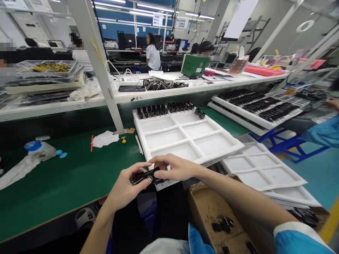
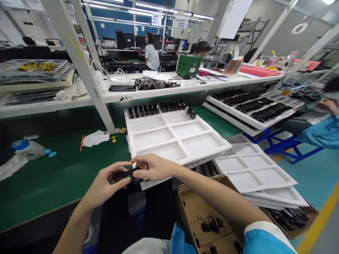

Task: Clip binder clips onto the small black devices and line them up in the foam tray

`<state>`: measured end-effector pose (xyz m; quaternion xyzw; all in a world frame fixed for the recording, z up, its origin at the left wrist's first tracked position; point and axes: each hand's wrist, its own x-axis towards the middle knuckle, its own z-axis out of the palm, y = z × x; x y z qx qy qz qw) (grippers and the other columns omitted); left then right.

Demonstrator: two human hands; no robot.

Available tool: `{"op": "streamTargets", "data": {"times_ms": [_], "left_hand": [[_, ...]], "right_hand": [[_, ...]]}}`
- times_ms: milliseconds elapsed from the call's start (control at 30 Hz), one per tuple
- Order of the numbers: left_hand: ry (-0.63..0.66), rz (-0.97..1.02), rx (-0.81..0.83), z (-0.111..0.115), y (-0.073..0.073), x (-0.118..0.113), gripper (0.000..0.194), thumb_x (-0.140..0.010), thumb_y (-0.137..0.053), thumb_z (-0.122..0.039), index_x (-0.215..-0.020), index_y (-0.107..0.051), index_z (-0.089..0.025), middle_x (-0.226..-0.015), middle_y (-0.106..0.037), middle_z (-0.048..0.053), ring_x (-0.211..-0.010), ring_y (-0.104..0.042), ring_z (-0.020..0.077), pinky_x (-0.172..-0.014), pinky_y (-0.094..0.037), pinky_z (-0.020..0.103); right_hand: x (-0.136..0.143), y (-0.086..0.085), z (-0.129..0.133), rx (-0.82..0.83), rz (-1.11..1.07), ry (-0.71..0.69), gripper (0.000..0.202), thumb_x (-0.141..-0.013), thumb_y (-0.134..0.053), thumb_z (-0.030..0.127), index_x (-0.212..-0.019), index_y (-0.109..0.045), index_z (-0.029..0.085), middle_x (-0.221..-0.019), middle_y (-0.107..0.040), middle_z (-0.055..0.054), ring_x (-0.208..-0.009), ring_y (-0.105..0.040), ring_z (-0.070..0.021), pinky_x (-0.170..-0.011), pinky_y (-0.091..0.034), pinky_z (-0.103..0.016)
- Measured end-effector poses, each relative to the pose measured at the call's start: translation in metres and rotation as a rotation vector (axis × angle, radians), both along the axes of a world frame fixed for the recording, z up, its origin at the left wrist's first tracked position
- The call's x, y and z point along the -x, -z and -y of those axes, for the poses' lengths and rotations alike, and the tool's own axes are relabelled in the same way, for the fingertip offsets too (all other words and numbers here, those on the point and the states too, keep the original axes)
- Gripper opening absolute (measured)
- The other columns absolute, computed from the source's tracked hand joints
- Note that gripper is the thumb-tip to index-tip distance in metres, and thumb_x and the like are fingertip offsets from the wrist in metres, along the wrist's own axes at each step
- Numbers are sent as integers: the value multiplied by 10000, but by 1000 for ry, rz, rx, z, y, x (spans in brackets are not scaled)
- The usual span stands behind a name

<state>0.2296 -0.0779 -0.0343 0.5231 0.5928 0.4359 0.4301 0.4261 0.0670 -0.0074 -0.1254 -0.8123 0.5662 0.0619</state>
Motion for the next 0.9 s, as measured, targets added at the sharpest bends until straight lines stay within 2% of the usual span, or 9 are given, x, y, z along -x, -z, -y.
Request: {"op": "streamTargets", "data": {"times_ms": [100, 200, 267, 333, 433, 500, 567, 700, 900], "left_hand": [[-79, -19, -96, -11, -4, 11, 617, -847, -737, -465, -1415, -581, -278, -1240, -700, 110, -1055, -713, 280, -897, -606, 370], [-341, -19, -201, -13, 10, 43, 689, -856, -700, -532, -1453, -511, -245, -1329, -656, 140, -1146, -686, 304, -955, -585, 409], [-532, -58, -187, -8, 31, 72, 667, -860, -679, -568, -1416, -533, -230, -1278, -683, 130, -1156, -679, 306, -1003, -553, 435], [-676, -138, -86, -1, 58, 100, 650, -846, -676, -593, -1375, -564, -233, -1221, -708, 116, -1143, -675, 310, -1005, -539, 446], [-779, -366, 74, 8, 95, 126, 634, -841, -638, -608, -1340, -588, -220, -1193, -716, 120, -1061, -672, 333, -953, -533, 474], [-795, -502, 101, 11, 109, 131, 596, -857, -592, -594, -1316, -603, -214, -1199, -713, 123, -1042, -655, 344, -939, -521, 484], [-783, -551, 92, 12, 114, 131, 561, -865, -568, -578, -1299, -614, -226, -1207, -711, 115, -1066, -640, 347, -933, -514, 476], [-765, -525, 88, 14, 114, 128, 532, -864, -565, -585, -1276, -622, -254, -1210, -711, 98, -1104, -631, 350, -909, -514, 458], [-776, -485, 93, 15, 112, 127, 513, -850, -570, -580, -1247, -633, -262, -1195, -710, 92, -1117, -611, 352, -960, -495, 482]], "right_hand": [[-6, 0, -16, 128, 7, 85, 413, -940, -679, 473, -1152, -710, 121, -908, -711, -72, -665, -603, -138, -626, -500, -262], [-29, 2, -61, 203, -54, 427, 495, -850, -766, 493, -1136, -689, 96, -925, -735, -119, -650, -640, -165, -625, -540, -298], [-51, 2, -104, 80, -107, 763, 497, -800, -800, 468, -1109, -695, 94, -899, -743, -127, -683, -651, -184, -642, -532, -301], [-72, 3, -149, -163, -78, 1080, 423, -783, -796, 431, -1045, -728, 107, -888, -748, -115, -727, -654, -196, -674, -509, -297], [-96, 7, -206, -491, 99, 1331, 306, -808, -745, 360, -1008, -766, 130, -953, -760, -104, -879, -672, -229, -788, -489, -304], [-103, 11, -232, -609, 240, 1363, 302, -829, -713, 339, -1043, -772, 135, -1016, -761, -109, -960, -666, -246, -840, -474, -308], [-104, 15, -247, -693, 381, 1366, 318, -844, -697, 340, -1084, -771, 145, -1049, -757, -114, -987, -656, -260, -843, -461, -314], [-96, 21, -262, -787, 564, 1345, 307, -881, -669, 334, -1116, -766, 161, -1023, -748, -130, -974, -650, -276, -808, -441, -325], [-85, 29, -274, -865, 702, 1295, 319, -922, -636, 336, -1163, -746, 160, -1058, -724, -162, -979, -644, -292, -805, -434, -335]]}}
